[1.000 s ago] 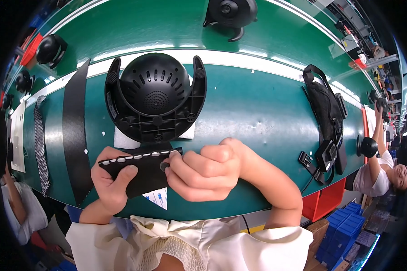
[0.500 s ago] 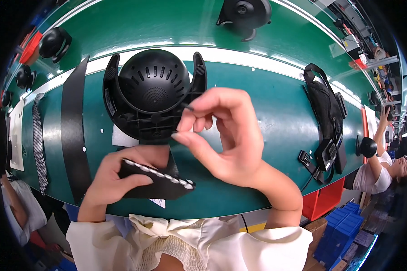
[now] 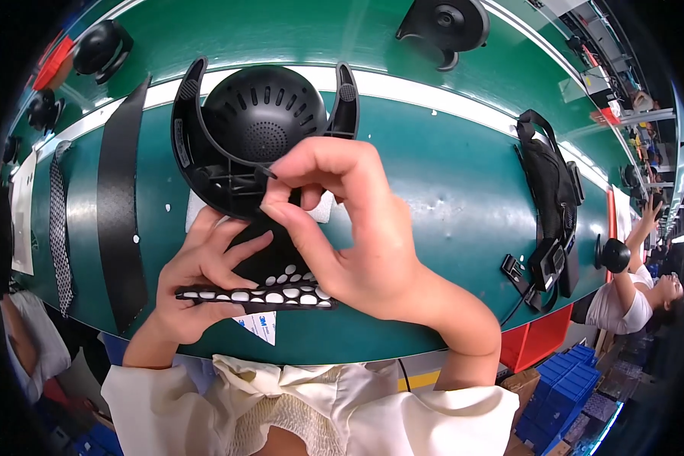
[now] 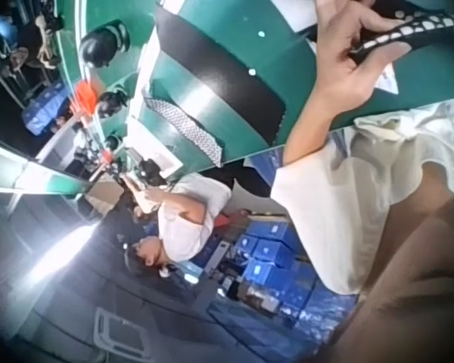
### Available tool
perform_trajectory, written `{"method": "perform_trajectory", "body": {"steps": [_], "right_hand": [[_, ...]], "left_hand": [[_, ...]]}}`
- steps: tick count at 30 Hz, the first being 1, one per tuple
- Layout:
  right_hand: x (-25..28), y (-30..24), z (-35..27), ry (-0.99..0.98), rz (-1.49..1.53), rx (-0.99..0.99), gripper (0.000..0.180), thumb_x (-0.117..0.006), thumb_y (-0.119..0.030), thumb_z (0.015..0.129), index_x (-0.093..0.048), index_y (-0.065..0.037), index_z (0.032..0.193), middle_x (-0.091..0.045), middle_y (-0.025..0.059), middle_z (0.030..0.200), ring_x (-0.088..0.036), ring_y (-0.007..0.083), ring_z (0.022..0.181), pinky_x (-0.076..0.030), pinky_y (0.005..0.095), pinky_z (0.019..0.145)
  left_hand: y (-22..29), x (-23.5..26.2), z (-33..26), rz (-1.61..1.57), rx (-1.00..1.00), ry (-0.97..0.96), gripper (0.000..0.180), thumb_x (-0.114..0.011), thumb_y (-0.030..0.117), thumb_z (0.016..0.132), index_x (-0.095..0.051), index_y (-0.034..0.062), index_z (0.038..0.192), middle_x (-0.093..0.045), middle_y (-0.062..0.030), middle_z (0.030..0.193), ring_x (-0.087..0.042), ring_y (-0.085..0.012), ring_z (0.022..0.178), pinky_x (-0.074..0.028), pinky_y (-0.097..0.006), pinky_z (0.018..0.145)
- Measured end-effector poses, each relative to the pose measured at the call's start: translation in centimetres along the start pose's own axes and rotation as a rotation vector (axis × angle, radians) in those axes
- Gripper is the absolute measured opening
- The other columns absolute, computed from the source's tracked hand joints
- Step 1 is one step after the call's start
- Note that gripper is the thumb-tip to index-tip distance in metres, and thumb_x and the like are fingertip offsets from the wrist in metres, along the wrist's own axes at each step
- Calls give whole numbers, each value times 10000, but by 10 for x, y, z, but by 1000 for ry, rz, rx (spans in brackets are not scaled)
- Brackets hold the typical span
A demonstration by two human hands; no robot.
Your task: Attaching foam padding and plastic fasteners to a black plastic helmet shell on a factory assembly line.
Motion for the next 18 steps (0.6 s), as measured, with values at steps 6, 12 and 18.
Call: {"method": "perform_trajectory", "body": {"steps": [6, 12, 18], "right_hand": [[-10, 7, 2, -121, -29, -80, 323, -557, 100, 736, -397, 8, 1001, -531, 63, 840, -495, 91, 739, -387, 213, 655], [-13, 6, 3, -213, -82, -49, 306, -563, 107, 728, -418, 10, 979, -534, 65, 839, -507, 94, 729, -398, 215, 649], [-15, 4, 4, -214, -147, 24, 285, -586, 108, 709, -448, 12, 938, -558, 77, 820, -532, 118, 726, -406, 227, 643]], "left_hand": [[0, -1, 0, -81, -3, -7, 193, -634, -45, 680, -578, 3, 858, -193, -201, 1289, -282, -316, 1224, -272, -441, 995], [-1, -1, -1, -101, -13, -22, 194, -634, -47, 676, -579, 7, 853, -197, -205, 1284, -274, -326, 1229, -255, -446, 1000], [-1, 0, -1, -128, -18, -12, 206, -630, -60, 672, -577, 1, 861, -202, -209, 1279, -273, -340, 1229, -250, -446, 1003]]}}
Point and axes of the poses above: each hand's wrist, its own z-axis towards the middle knuckle, its own x-axis out of the back of the hand, y = z × x, the point moved 10 cm from there along z, towards the middle knuckle
